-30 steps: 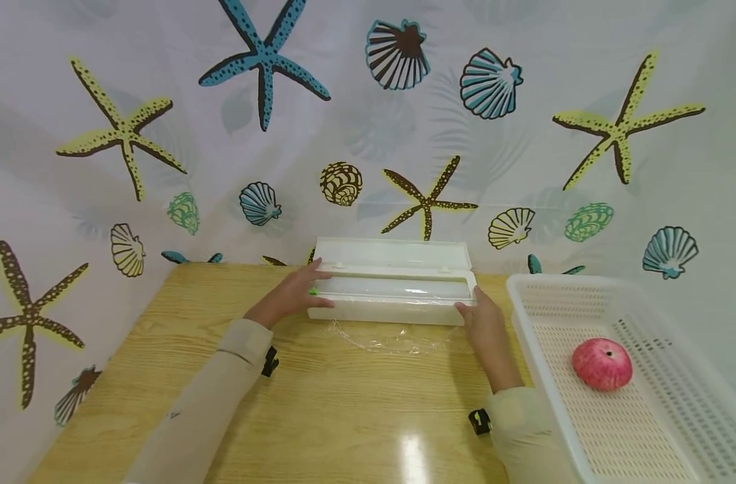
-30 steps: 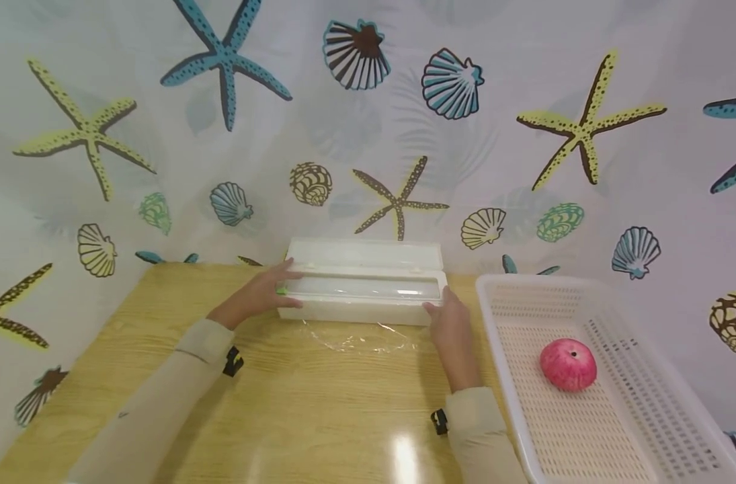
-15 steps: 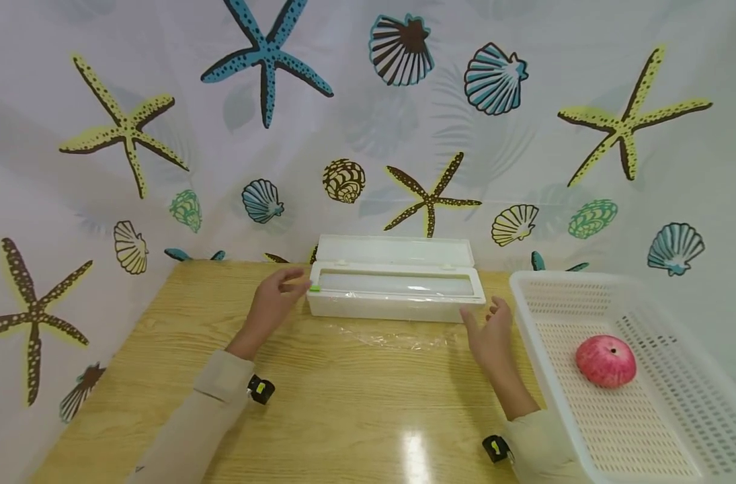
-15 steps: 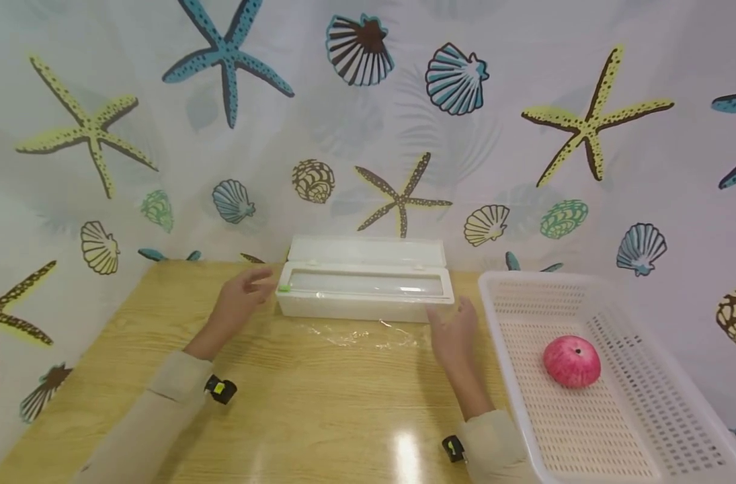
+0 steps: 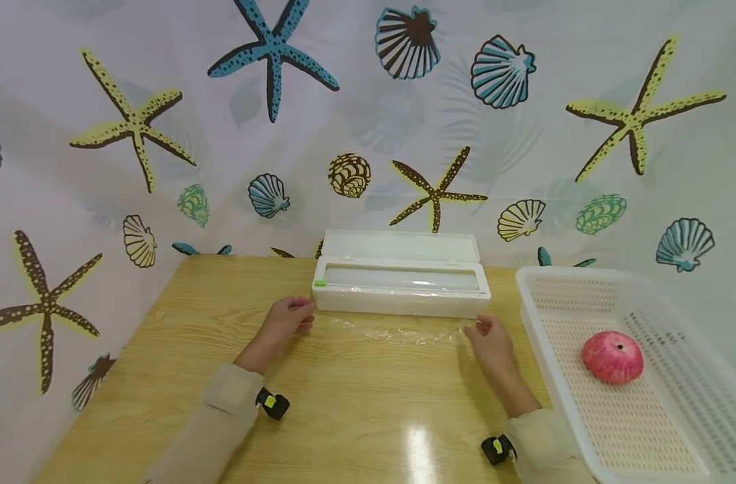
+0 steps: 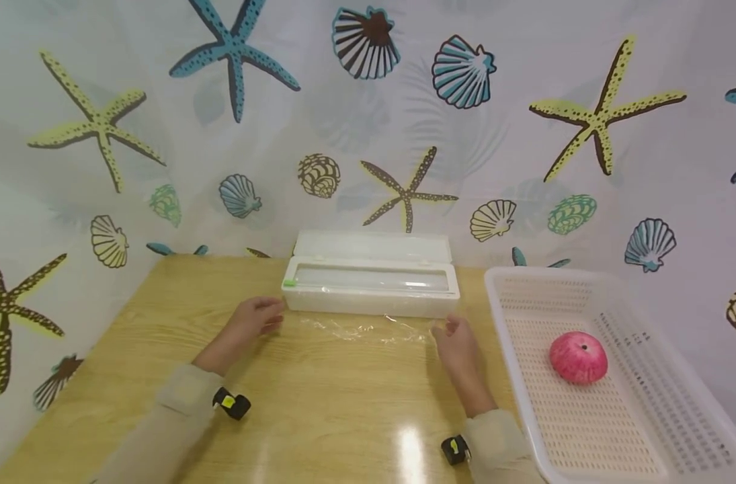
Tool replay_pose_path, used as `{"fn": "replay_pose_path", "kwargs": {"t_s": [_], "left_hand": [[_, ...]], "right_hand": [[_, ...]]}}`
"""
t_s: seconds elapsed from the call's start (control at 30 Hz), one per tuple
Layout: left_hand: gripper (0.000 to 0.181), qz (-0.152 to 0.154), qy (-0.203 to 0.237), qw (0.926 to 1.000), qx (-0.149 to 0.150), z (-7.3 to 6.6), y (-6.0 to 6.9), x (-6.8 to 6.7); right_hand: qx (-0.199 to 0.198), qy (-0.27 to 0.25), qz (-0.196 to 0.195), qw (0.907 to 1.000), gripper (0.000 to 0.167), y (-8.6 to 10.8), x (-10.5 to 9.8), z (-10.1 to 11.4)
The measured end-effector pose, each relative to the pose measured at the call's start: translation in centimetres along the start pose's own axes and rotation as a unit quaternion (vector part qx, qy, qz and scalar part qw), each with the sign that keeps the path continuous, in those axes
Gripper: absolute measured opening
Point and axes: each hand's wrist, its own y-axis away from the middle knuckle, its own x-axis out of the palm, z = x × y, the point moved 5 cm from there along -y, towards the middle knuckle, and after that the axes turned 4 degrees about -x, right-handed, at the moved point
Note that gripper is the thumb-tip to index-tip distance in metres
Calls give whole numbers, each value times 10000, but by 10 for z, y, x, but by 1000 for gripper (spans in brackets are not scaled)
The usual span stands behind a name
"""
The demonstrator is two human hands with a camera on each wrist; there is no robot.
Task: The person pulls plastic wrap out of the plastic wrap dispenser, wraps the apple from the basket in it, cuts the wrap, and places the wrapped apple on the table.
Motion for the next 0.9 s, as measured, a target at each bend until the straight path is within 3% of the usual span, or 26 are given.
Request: {"fn": "replay_pose_path", "kwargs": {"t_s": [0.17, 0.33, 0.5, 0.63, 0.8, 0.9], "left_hand": [[32, 53, -79, 9999, -71, 10, -7, 9], [30, 186, -140, 9997, 25, 11, -10, 24], [25, -50, -63, 9999, 112, 12, -16, 36], [18, -372, -666, 9958, 502, 10, -18, 44], [15, -782, -1630, 9792, 924, 7, -19, 50], [16, -844, -1760, 9761, 960, 6, -17, 52]], "right_hand": [[-90, 394, 270, 9988, 53, -6, 3, -3], [-188, 628, 272, 9975, 49, -11, 7, -3], [-408, 666, 164, 9968, 33, -13, 11, 0], [-473, 720, 122, 9962, 23, -13, 12, 3], [-439, 723, 130, 9963, 23, -12, 11, 3], [-397, 689, 140, 9967, 23, -11, 9, 3]]}}
